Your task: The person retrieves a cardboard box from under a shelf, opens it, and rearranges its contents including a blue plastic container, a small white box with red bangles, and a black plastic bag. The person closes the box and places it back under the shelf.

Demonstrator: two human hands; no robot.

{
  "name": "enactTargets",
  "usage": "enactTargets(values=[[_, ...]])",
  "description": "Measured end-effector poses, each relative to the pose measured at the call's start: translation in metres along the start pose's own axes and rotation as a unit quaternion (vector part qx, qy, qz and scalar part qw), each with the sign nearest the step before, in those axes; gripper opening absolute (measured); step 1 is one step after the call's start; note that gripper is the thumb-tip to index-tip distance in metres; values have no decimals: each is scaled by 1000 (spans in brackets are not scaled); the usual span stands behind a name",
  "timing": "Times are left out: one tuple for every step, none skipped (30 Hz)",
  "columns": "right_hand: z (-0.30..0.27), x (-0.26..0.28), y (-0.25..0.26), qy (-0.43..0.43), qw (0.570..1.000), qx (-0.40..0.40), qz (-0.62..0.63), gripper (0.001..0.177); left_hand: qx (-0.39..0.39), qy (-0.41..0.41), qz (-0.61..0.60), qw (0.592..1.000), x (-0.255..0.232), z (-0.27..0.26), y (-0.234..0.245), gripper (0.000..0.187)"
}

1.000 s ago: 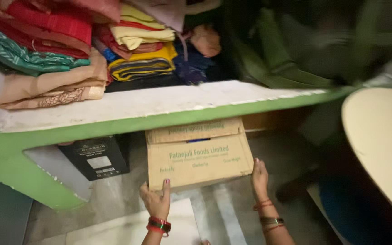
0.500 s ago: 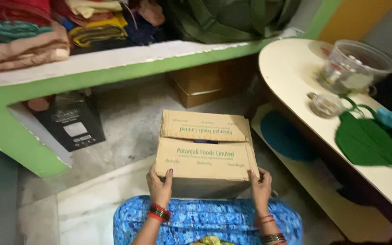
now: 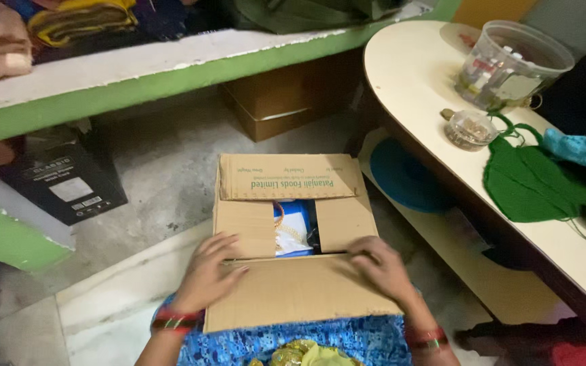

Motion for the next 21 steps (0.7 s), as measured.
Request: enactTargets(values=[[13, 28, -24, 73, 990, 106, -52, 33, 42, -17, 17, 999, -13, 16, -15, 32], [25, 38, -37, 61, 984, 150, -70, 35, 102, -42, 36, 993, -27, 33, -35, 32], [35, 47, -48, 51, 976, 192, -88, 38, 160, -68, 55, 983, -40, 45, -52, 33], [40, 54, -58, 41, 966, 234, -105, 40, 174, -107, 78, 976, -53, 51, -60, 35], [45, 76, -62, 119, 957, 233, -127, 42, 187, -148, 99, 966, -67, 58, -68, 37], [48, 96, -65, 196, 941, 232, -148, 45, 199, -188, 121, 954, -79, 62, -75, 40], [46, 113, -68, 271, 920, 230, -167, 48, 239, -177, 172, 939, -76, 64, -85, 43], [48, 116, -71, 288, 906, 244, -189, 48, 277, -166, 222, 920, -70, 66, -93, 46], [52, 118, -74, 305, 892, 258, -208, 49, 315, -153, 273, 896, -62, 67, -98, 50], [56, 120, -76, 323, 877, 272, -227, 51, 289, -189, 269, 899, -71, 73, -93, 52], [60, 120, -79, 325, 870, 281, -241, 52, 265, -224, 263, 900, -79, 76, -88, 54], [64, 120, -82, 327, 863, 289, -254, 52, 240, -259, 256, 900, -87, 78, -83, 56], [67, 121, -83, 333, 853, 300, -268, 53, 273, -242, 259, 894, -85, 78, -87, 57], [70, 127, -75, 344, 856, 278, -269, 52, 306, -225, 262, 887, -84, 78, -91, 58], [74, 132, -67, 356, 858, 253, -270, 51, 338, -208, 267, 878, -83, 79, -92, 59], [76, 139, -59, 368, 859, 229, -272, 50, 347, -212, 284, 868, -87, 79, -90, 62], [77, 140, -49, 355, 866, 210, -282, 49, 355, -219, 302, 857, -92, 80, -88, 66], [77, 141, -39, 342, 872, 191, -292, 47, 363, -225, 319, 846, -97, 80, -84, 69], [76, 139, -26, 330, 877, 172, -304, 46, 305, -253, 309, 864, -112, 88, -68, 66], [76, 139, -3, 316, 891, 119, -304, 40, 246, -280, 298, 879, -123, 93, -46, 64], [75, 137, 21, 301, 902, 67, -303, 35, 185, -304, 285, 890, -133, 96, -23, 61]])
Point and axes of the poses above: each hand's wrist, its own z-axis towards the middle knuckle, its own y-axis out of the back of the hand, x = y × z, the point moved 10 cm from there along z, towards the middle knuckle, and after that the axes turned 4 degrees about y, right-handed, at the moved point
